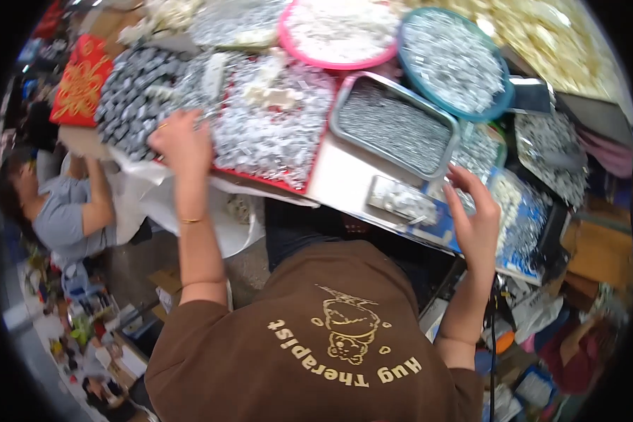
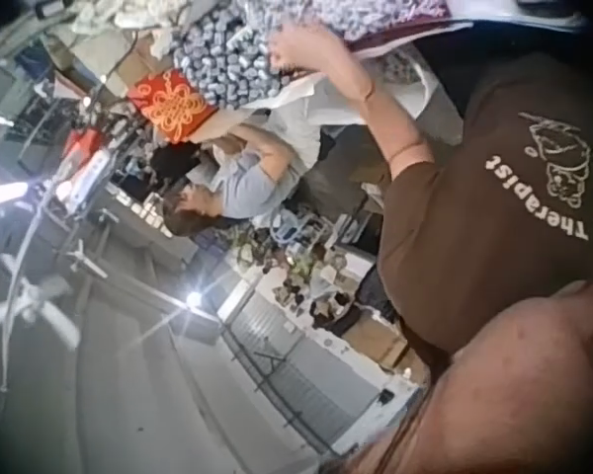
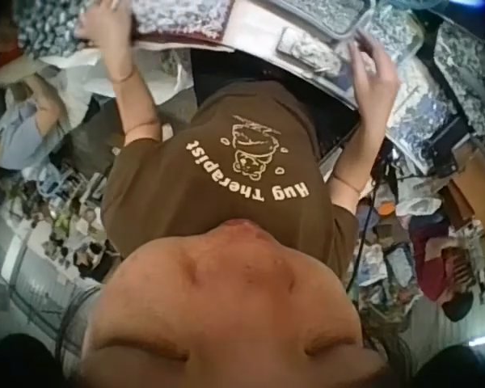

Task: Assembling small plastic components and using a heat gun for processing.

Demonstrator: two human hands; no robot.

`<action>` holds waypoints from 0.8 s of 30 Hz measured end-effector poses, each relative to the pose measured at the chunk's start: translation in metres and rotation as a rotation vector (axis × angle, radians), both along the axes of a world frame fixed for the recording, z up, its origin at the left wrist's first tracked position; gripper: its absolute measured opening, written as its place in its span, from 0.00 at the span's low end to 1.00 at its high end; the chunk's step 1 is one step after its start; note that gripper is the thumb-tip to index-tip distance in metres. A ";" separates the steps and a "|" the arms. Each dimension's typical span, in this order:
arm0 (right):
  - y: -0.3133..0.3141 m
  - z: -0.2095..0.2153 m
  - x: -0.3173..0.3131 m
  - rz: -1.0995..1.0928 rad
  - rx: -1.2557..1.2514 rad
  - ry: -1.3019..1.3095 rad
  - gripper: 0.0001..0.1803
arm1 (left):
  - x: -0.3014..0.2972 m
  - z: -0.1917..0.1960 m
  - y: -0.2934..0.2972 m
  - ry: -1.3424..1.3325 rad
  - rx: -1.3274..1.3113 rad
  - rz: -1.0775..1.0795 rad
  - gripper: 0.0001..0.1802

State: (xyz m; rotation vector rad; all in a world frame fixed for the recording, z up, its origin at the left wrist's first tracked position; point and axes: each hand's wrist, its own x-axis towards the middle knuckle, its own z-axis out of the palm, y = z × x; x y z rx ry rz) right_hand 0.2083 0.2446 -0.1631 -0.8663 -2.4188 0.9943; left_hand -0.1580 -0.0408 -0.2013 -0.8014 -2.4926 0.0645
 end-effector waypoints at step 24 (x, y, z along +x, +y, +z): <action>0.231 -0.047 0.034 -0.465 0.312 -0.300 0.17 | 0.071 0.029 0.054 -0.752 0.842 -0.561 0.10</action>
